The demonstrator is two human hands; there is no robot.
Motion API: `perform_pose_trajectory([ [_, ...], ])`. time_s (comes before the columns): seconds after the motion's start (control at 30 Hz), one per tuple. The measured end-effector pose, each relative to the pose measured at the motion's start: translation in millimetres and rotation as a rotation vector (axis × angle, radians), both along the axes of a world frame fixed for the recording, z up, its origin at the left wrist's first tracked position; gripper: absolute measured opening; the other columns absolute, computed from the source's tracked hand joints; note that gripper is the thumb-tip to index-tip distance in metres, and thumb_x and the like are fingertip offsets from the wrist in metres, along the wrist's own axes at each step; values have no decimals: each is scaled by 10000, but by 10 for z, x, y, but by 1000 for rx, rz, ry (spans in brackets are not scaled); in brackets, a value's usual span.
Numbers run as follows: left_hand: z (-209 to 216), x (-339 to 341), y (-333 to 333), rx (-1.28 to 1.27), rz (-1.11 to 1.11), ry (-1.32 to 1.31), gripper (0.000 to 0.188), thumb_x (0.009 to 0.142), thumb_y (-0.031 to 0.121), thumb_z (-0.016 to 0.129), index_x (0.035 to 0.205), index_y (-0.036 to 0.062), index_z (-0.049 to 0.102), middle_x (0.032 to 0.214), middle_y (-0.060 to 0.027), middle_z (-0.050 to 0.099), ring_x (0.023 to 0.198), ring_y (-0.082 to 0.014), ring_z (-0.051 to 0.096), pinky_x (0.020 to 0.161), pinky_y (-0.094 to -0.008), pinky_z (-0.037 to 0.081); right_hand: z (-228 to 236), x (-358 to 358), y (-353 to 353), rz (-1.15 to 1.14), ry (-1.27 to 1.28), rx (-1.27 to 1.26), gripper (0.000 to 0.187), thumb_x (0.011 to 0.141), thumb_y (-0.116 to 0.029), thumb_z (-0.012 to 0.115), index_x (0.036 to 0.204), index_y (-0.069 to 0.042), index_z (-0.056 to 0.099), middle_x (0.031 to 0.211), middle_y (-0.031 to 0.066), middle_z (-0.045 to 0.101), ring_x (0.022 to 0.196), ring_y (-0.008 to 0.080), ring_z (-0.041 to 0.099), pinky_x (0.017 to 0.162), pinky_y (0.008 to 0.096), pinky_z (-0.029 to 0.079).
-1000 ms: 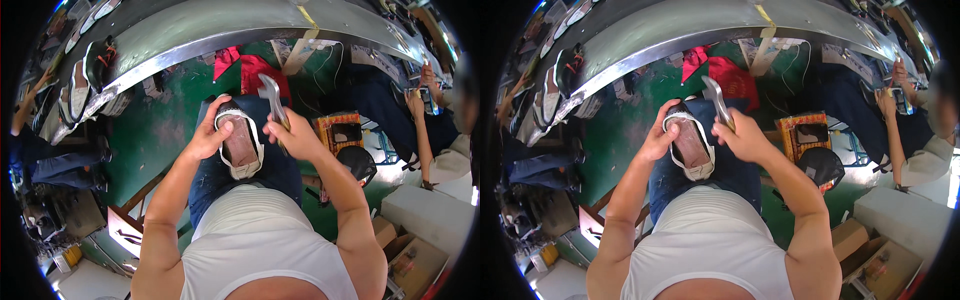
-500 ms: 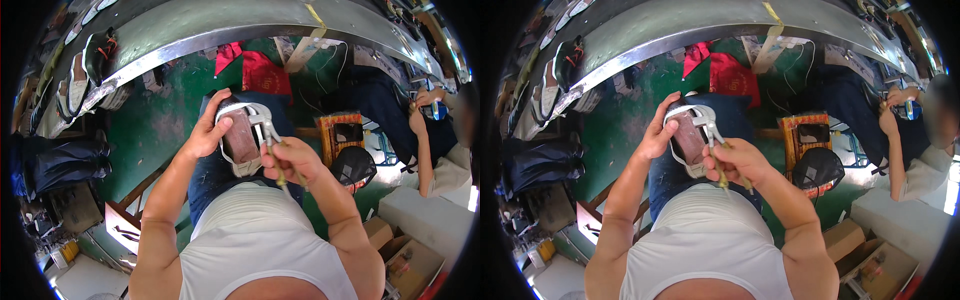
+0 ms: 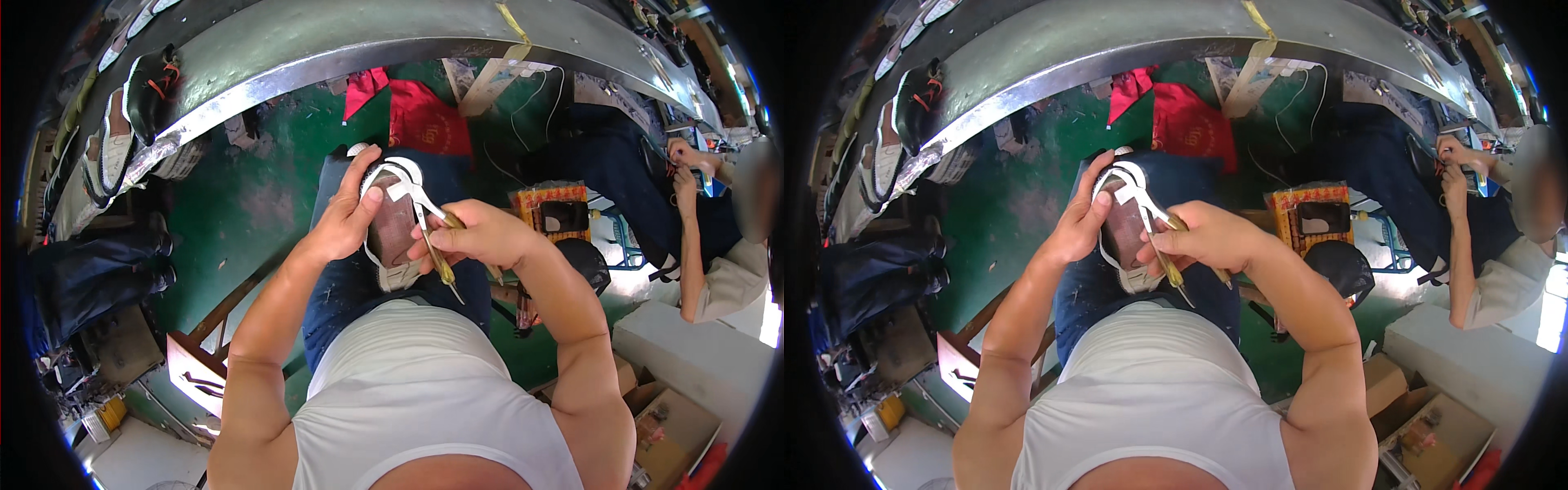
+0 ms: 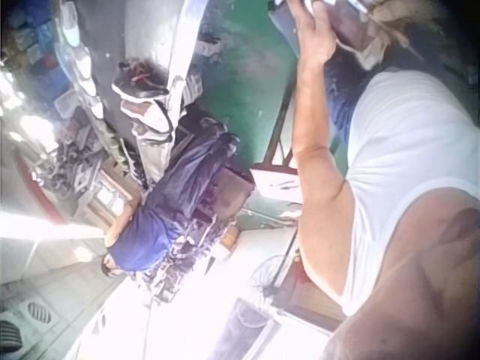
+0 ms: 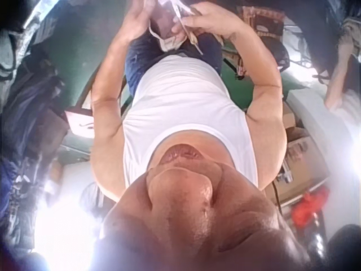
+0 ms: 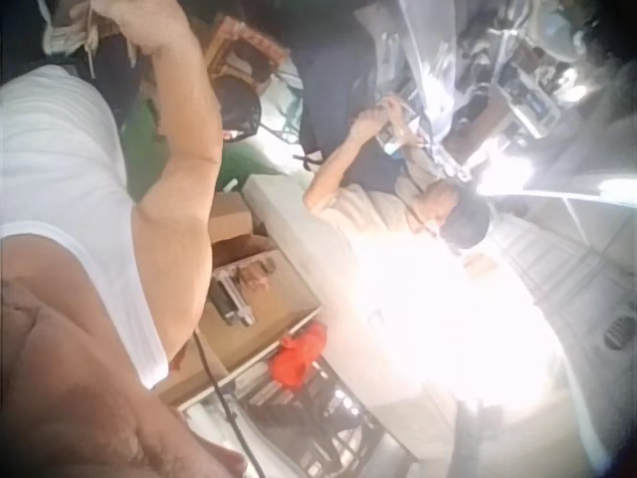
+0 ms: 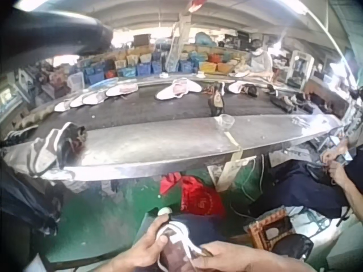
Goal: The person is stitching and assembling parts of a shoe on an assembly line.
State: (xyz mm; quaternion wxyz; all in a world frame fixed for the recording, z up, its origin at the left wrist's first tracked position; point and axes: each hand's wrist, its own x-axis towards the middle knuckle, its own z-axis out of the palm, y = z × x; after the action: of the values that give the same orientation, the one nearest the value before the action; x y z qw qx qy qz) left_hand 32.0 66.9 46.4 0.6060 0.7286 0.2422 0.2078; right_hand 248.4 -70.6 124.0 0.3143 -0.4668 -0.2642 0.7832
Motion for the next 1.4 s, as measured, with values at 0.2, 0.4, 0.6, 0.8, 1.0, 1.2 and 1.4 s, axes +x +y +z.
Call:
perform_pose_trajectory([
  [0.2, -45, 53, 50, 73, 55, 67, 542, 1018, 323, 536, 1440, 7, 412, 1471, -221, 442, 1393, -350, 403, 1142, -393, 310, -3, 34, 124, -75, 92, -186, 204, 1002, -187, 566, 1108, -15, 587, 867, 70, 630, 777, 193, 670, 699, 329, 574],
  [0.4, -146, 54, 138, 210, 151, 1, 413, 974, 199, 602, 1335, 11, 531, 1389, -199, 523, 1315, -342, 485, 1102, -385, 363, -394, -49, 183, 173, -917, 494, 298, 978, -276, 594, 905, 11, 564, 741, 217, 632, 680, 389, 647, 613, 443, 499],
  [0.6, -342, -60, 278, 140, 156, -40, 385, 970, 105, 595, 1341, 29, 527, 1391, -170, 529, 1316, -290, 487, 1104, -370, 362, -881, -287, 228, -59, -1058, 731, 269, 952, -256, 611, 919, 4, 551, 816, 249, 626, 785, 448, 636, 671, 514, 496],
  [0.8, -210, -74, 224, -116, 169, -102, 417, 988, 107, 590, 1390, 41, 500, 1395, -111, 537, 1270, -181, 499, 1073, -316, 386, -581, -425, 44, 122, -1227, 583, 234, 944, -209, 600, 956, 14, 529, 852, 233, 627, 796, 428, 652, 684, 518, 510],
  [1.0, -230, -57, 242, -236, 244, -62, 424, 991, 120, 600, 1394, 34, 499, 1354, -94, 566, 1210, -149, 526, 1037, -285, 408, -306, -156, 180, 284, -1019, 551, 225, 951, -189, 588, 945, 27, 526, 854, 237, 657, 844, 418, 669, 726, 506, 502],
  [1.2, -199, -109, 301, -227, 152, -11, 498, 964, 95, 611, 1437, 42, 461, 1355, -112, 567, 1233, -187, 527, 1062, -309, 394, -252, -367, 389, -36, -1069, 584, 356, 996, -310, 539, 983, 45, 541, 831, 275, 646, 820, 481, 626, 711, 503, 478],
  [1.4, -243, -232, -214, 78, 342, 240, 598, 924, 163, 628, 1448, -23, 407, 1369, -239, 541, 1293, -348, 524, 1087, -361, 392, -532, -133, 5, 55, -831, 322, 373, 962, -340, 589, 1030, 26, 565, 818, 232, 645, 762, 416, 644, 704, 433, 496],
])
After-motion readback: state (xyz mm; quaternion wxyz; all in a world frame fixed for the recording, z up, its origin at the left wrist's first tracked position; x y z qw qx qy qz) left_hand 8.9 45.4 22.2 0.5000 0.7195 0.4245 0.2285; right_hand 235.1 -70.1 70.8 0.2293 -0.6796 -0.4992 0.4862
